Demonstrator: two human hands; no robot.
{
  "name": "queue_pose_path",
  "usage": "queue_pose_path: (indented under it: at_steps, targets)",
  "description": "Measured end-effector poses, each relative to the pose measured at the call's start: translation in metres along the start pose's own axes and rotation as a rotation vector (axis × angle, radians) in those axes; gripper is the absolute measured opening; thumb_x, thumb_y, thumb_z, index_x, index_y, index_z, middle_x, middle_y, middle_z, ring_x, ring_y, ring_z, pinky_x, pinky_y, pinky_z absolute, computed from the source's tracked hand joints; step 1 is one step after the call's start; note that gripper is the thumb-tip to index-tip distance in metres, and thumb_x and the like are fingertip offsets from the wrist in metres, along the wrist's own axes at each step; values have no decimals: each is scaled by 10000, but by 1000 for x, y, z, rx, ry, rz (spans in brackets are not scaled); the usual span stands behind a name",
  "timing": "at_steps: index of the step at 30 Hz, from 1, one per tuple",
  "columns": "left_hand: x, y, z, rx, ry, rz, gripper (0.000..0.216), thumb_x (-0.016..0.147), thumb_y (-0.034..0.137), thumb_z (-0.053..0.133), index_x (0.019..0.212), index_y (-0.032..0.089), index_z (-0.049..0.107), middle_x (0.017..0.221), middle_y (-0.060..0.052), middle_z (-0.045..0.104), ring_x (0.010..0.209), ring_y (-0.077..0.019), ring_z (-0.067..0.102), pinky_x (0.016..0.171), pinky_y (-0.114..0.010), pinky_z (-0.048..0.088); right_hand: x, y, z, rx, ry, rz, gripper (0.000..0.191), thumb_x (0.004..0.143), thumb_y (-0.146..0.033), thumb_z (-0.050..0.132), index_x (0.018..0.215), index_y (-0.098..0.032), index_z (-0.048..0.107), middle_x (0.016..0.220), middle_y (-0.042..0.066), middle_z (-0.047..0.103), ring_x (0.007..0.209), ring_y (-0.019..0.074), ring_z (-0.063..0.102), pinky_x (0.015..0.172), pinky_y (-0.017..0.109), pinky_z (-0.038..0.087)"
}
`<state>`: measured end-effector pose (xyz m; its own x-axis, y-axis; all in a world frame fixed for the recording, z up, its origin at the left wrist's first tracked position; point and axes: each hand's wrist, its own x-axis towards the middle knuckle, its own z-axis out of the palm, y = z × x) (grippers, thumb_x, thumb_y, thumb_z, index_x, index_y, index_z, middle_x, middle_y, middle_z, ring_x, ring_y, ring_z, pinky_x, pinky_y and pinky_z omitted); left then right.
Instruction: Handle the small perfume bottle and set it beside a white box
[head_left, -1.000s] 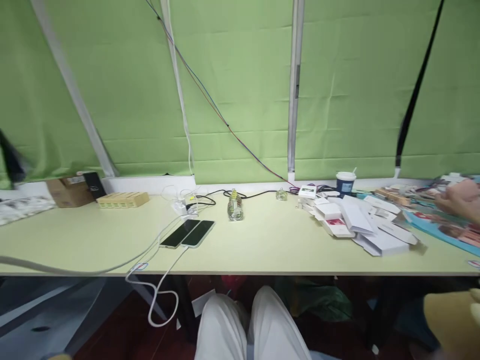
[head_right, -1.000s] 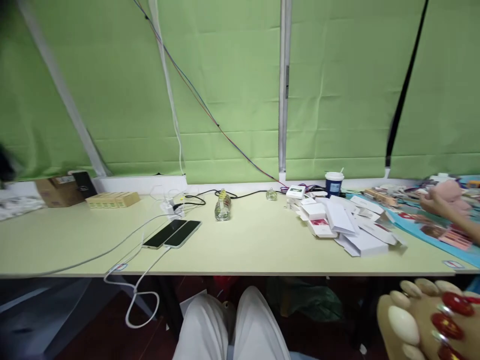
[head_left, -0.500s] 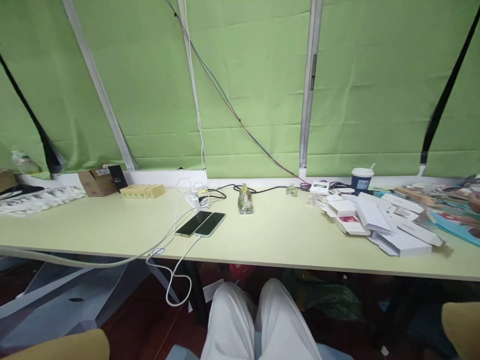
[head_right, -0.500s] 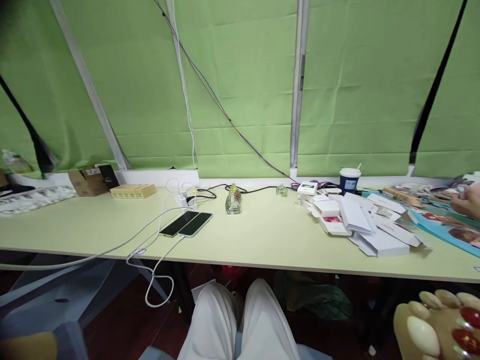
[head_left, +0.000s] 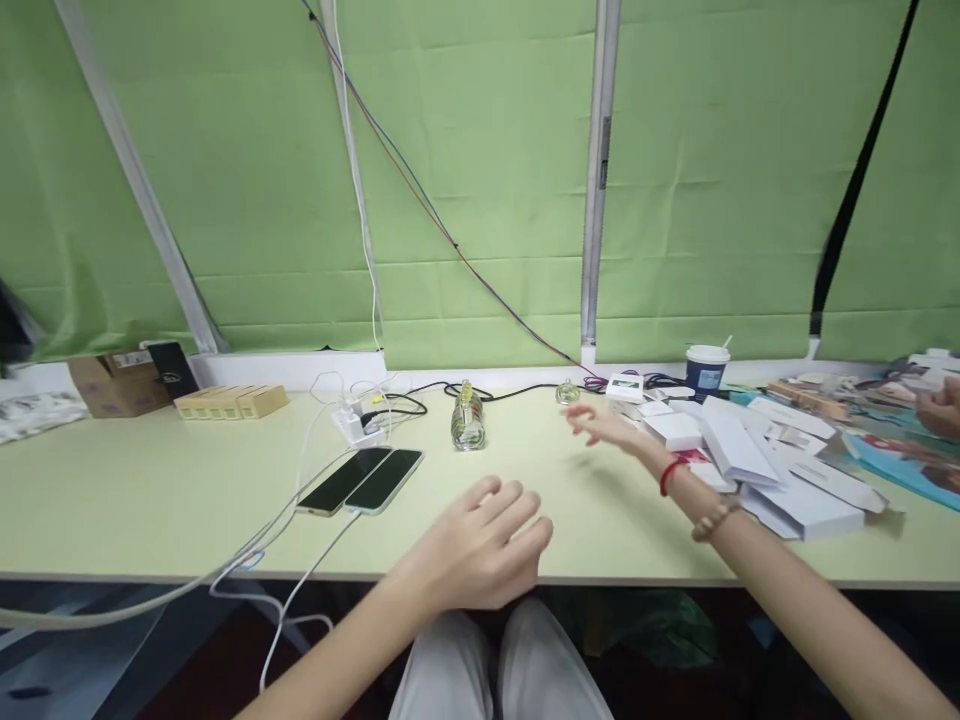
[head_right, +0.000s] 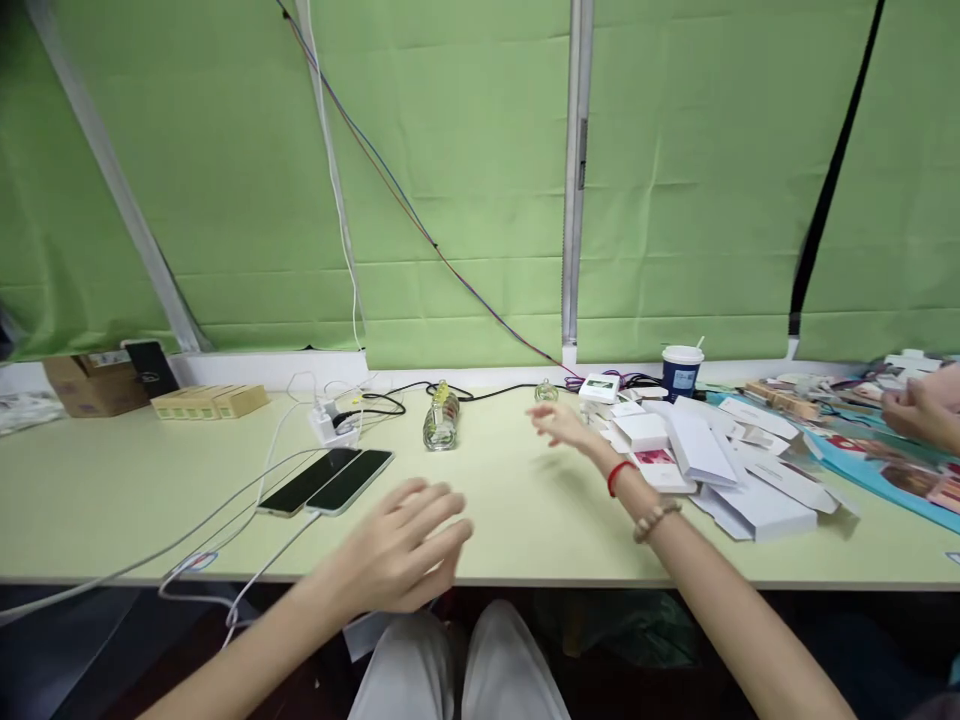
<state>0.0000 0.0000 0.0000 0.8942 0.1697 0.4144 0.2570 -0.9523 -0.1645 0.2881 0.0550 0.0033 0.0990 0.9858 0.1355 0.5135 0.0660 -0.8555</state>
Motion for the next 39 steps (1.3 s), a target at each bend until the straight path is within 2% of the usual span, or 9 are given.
queue_pose_path:
  at_steps: [5, 9, 13, 16, 20, 26, 29, 34, 39]
  targets:
    - [27, -57, 73, -7, -165, -69, 87, 836, 118, 466, 755, 145, 485, 823, -25, 488, 739, -163, 466, 669, -280, 344, 41, 84, 44, -95, 67, 159, 345, 787, -94, 500, 1122, -113, 577, 1022, 107, 581, 680, 108, 572, 463, 143, 385]
    - [50, -104, 130, -58, -176, -252, 144, 815, 83, 513, 698, 144, 456, 716, 15, 510, 661, -141, 474, 575, -254, 289, 82, 113, 48, -136, 256, 126, 358, 738, -86, 509, 1063, -165, 636, 1162, 88, 511, 657, 82, 546, 508, 159, 407]
    - [77, -130, 156, -148, -190, -513, 114, 841, 134, 515, 735, 168, 542, 672, 42, 553, 603, -132, 484, 532, -240, 236, 124, 132, 45, -125, 389, 126, 420, 749, -90, 466, 1128, -183, 622, 1358, 113, 333, 576, 54, 534, 471, 180, 418]
    - [88, -137, 165, -205, -158, -601, 128, 846, 148, 519, 730, 172, 570, 662, 48, 563, 610, -124, 497, 537, -229, 240, 147, 141, 42, -206, 485, 102, 339, 726, -82, 526, 999, -195, 691, 1447, 74, 171, 632, 45, 544, 666, 222, 472]
    - [86, -139, 169, -227, -135, -576, 132, 842, 147, 528, 720, 174, 571, 646, 55, 559, 604, -120, 500, 536, -234, 235, 170, 149, 35, -291, 554, 121, 344, 720, -113, 553, 990, -267, 700, 1441, 49, 203, 712, 101, 570, 835, 330, 447]
    - [82, -136, 168, -185, -152, -504, 107, 844, 166, 538, 739, 176, 555, 646, 53, 559, 601, -134, 511, 528, -251, 223, 190, 162, 28, -258, 566, 111, 313, 776, -198, 550, 1062, -221, 675, 1329, 100, 384, 903, 190, 576, 898, 353, 418]
    - [83, -135, 167, -174, -152, -490, 97, 842, 173, 539, 746, 178, 554, 661, 49, 562, 600, -138, 513, 523, -253, 226, 188, 163, 28, -263, 563, 114, 328, 841, -290, 497, 1108, -176, 650, 1253, 123, 447, 772, 173, 593, 822, 360, 455]
    - [83, -133, 165, -165, -153, -476, 86, 839, 164, 541, 755, 180, 555, 661, 43, 563, 606, -147, 520, 528, -249, 236, 176, 153, 31, -335, 542, 97, 332, 855, -250, 467, 1137, -199, 634, 1303, 87, 416, 908, 191, 565, 931, 364, 378]
    - [82, -131, 163, -142, -142, -503, 96, 861, 174, 542, 767, 178, 555, 674, 39, 572, 624, -159, 537, 532, -255, 239, 157, 142, 42, -335, 491, 109, 413, 847, -356, 492, 1224, -208, 572, 1316, 120, 358, 834, 174, 570, 906, 389, 388]
